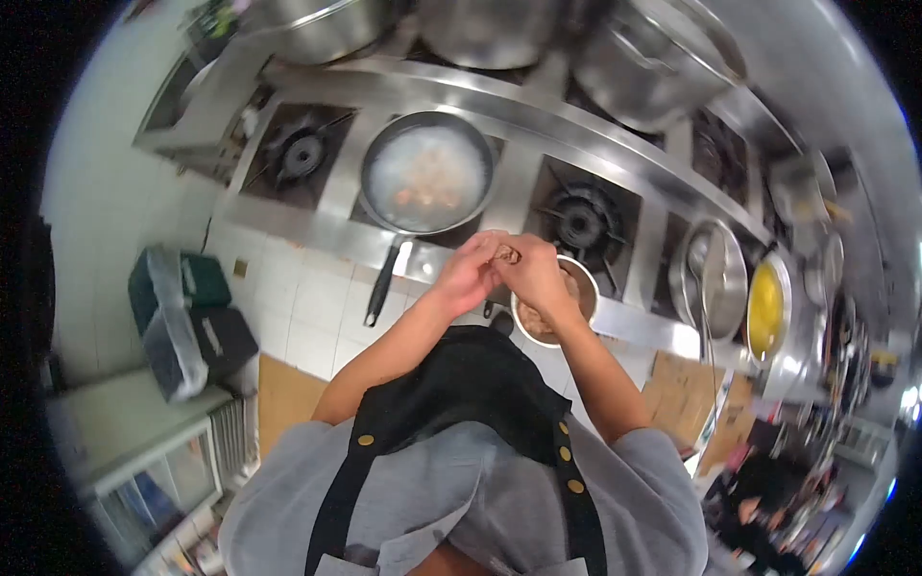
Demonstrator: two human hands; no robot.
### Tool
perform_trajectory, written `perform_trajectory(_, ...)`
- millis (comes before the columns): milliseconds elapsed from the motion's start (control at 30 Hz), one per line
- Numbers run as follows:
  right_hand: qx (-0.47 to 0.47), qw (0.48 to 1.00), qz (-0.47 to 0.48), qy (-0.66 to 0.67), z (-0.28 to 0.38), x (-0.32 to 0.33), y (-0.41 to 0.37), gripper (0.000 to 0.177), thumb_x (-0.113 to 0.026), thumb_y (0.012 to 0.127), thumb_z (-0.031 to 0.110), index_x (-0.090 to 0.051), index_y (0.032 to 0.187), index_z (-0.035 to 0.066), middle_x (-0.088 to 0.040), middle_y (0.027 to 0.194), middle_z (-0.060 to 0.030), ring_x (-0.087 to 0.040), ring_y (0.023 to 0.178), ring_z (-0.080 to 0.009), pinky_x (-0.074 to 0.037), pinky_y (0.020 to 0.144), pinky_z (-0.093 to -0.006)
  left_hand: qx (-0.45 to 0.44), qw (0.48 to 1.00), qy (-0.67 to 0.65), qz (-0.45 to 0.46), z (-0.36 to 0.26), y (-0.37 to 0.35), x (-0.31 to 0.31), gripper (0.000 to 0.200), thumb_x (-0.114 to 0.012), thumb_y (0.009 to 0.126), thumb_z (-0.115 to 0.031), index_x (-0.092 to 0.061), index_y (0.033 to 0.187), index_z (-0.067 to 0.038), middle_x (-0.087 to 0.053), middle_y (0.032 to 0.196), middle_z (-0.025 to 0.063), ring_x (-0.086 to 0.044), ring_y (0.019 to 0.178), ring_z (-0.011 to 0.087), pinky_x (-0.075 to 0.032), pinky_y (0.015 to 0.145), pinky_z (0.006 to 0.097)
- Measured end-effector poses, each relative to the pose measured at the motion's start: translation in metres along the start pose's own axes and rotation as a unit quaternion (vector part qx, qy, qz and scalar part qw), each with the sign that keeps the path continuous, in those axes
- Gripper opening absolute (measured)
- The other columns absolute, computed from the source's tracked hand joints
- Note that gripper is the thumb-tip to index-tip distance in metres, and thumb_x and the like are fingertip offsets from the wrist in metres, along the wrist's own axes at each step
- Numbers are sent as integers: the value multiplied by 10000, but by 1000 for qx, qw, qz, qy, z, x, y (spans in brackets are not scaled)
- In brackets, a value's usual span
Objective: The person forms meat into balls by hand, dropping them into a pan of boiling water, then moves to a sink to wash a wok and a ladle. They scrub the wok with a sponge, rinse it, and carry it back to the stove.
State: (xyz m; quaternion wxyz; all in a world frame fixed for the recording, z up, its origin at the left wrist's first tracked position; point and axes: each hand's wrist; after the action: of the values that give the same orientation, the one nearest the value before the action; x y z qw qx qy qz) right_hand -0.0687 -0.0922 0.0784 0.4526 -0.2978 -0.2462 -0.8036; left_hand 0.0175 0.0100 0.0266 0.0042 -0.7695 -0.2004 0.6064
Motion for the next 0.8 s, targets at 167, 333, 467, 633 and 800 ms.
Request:
perform_trajectory(167, -200, 953, -136, 183, -37, 35, -64, 303, -727, 665, 88, -652, 946, 2, -659, 820, -132, -642, 784, -187, -506, 715, -311, 94, 944, 317, -2, 42, 36, -17, 176, -545, 891, -44, -552, 1060, 2, -607, 977, 91, -612, 859, 163, -518, 751, 298)
perform_trajectory(333, -198, 961, -191, 38, -30, 60, -98, 324, -728, 689, 120, -659, 987, 12, -670, 867, -143, -657, 812, -218, -511, 756, -326, 160, 925, 342, 40, 84, 49, -33, 161, -562, 858, 28, -555, 1018, 9, -611, 966, 96, -624, 847, 176, -549, 712, 291)
perform_trajectory(467, -272, 923, -253, 103, -51, 62, -126, 191, -678, 752, 37, -672, 935, -18, -673, 853, -87, -629, 769, -137, -508, 696, -275, 206, 931, 299, 42, 91, 53, -39, 60, -578, 854, 12, -567, 912, -2, -609, 864, 62, -627, 781, 155, -561, 645, 277)
perform_trajectory(633, -271, 831, -264, 408, -60, 69, -141, 203, -697, 757, 73, -676, 939, -13, -667, 825, -49, -594, 739, -84, -490, 646, -232, 227, 929, 289, 45, 103, 55, -33, 75, -573, 855, 17, -572, 929, 10, -618, 888, 74, -628, 751, 158, -549, 642, 267)
perform_trajectory(800, -321, 885, -226, 249, -64, 58, -134, 150, -664, 772, -16, -656, 917, -54, -653, 818, -81, -599, 721, -105, -480, 649, -225, 202, 899, 372, 110, 101, 55, -27, 66, -560, 853, 35, -575, 915, 17, -618, 830, 69, -611, 706, 137, -515, 596, 246)
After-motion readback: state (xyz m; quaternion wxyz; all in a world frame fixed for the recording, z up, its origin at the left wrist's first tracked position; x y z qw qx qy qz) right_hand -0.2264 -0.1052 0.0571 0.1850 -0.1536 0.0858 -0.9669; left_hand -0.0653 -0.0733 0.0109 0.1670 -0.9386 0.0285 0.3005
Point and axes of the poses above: each hand's wrist, its own y-axis towards the middle knuckle, its own x-axis out of the back of the hand, z = x × y
